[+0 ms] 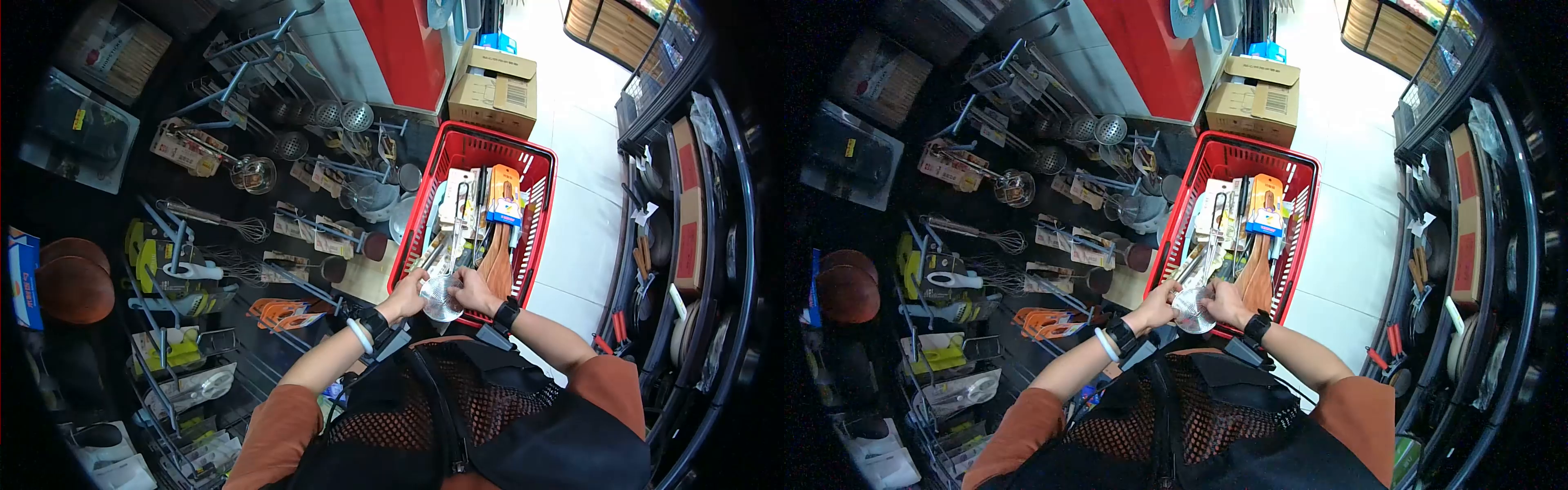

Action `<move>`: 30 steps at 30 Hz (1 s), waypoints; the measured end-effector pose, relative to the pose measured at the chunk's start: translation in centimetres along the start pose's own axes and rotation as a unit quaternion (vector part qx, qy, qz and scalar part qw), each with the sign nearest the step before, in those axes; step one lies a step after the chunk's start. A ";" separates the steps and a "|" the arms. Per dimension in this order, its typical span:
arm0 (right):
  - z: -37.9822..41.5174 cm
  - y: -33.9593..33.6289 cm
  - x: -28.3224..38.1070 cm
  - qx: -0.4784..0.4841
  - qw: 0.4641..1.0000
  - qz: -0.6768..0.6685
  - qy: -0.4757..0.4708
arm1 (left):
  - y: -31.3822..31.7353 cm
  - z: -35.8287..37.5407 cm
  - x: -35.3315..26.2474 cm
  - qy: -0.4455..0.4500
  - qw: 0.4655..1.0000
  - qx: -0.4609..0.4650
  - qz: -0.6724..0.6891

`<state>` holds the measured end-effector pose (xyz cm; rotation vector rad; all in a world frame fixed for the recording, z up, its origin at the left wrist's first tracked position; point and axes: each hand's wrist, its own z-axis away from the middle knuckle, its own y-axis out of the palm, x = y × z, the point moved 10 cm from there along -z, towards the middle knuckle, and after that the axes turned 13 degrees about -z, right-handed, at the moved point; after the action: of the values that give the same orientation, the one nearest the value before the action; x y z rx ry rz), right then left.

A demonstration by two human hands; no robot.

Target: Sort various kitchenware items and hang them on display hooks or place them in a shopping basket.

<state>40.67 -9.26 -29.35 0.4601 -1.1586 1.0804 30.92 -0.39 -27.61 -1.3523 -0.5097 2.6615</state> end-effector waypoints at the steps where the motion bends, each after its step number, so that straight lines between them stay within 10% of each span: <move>1: 0.0 0.0 -0.2 0.000 1.000 -0.019 0.005 | -0.3 0.5 -0.5 0.008 0.999 -0.015 -0.031; 17: -6.8 -0.2 -4.2 -0.095 0.974 0.197 -0.057 | -1.3 -5.2 3.3 -0.015 0.962 -0.122 -0.246; 30: -5.6 -0.8 -1.6 -0.113 0.955 0.274 -0.016 | -2.1 -5.2 2.3 0.014 0.967 -0.195 -0.164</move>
<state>44.20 -6.00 -32.75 -0.0351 -1.4661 1.3920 33.55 3.44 -31.49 -1.2513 -1.1905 2.3460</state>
